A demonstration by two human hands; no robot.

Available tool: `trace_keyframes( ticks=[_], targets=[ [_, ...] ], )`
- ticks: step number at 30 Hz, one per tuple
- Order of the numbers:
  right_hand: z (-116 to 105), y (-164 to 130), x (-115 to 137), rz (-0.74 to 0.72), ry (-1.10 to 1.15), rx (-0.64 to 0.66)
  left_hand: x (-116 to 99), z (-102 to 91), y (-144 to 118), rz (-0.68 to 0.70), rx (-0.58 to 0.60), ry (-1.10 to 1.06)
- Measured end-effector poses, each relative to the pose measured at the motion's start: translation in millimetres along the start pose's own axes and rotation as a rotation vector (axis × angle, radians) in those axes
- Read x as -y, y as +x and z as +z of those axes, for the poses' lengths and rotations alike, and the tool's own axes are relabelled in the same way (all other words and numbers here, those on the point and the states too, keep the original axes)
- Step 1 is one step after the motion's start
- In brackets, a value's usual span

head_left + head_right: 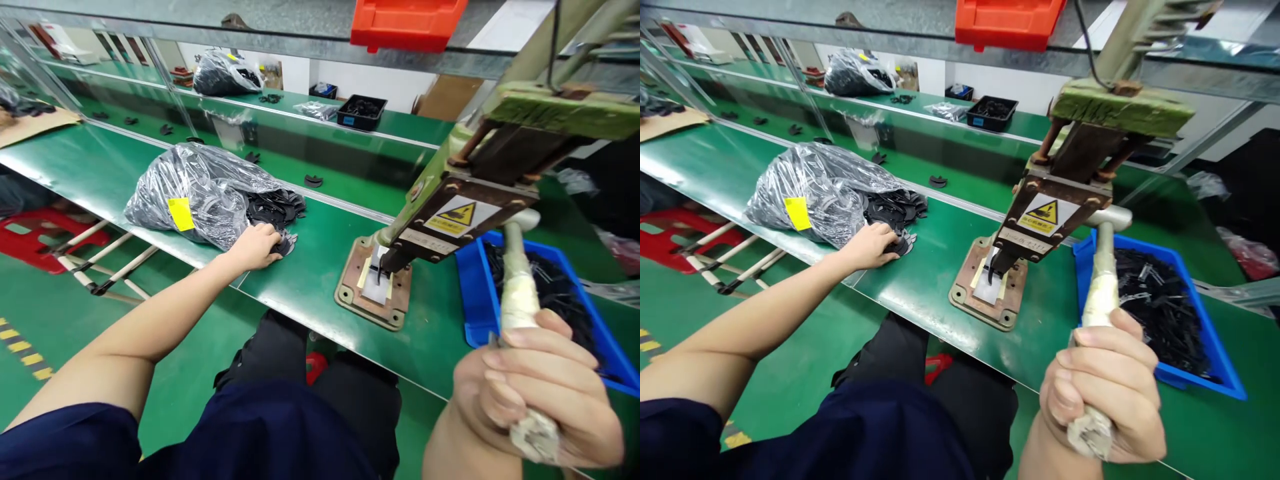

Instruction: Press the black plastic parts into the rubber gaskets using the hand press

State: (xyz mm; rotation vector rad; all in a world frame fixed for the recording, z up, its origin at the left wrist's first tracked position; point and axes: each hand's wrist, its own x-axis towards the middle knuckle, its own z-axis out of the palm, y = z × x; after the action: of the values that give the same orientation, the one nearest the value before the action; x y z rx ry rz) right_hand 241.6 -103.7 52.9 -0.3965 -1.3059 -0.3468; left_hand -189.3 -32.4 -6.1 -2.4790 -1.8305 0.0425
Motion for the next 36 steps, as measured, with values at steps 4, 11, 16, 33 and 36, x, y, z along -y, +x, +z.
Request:
trace_keyframes(
  ticks=[4,11,16,33,36],
  targets=[
    [-4,2,6,0.051,0.005,0.032,-16,3.0,17,-0.007,-0.021,-0.056],
    [-5,1,9,0.083,-0.023,0.037,-30,6.4,45,0.027,-0.152,-0.323],
    [-5,-1,8,0.075,-0.006,0.035,-36,-6.9,66,-0.14,-0.25,-0.731],
    [-2,3,23,0.141,-0.008,0.11,-167,-9.8,89,-0.214,0.241,-1.837],
    [-2,3,24,0.156,-0.026,0.12,-174,-5.3,92,-0.201,0.23,-1.746]
  ],
)
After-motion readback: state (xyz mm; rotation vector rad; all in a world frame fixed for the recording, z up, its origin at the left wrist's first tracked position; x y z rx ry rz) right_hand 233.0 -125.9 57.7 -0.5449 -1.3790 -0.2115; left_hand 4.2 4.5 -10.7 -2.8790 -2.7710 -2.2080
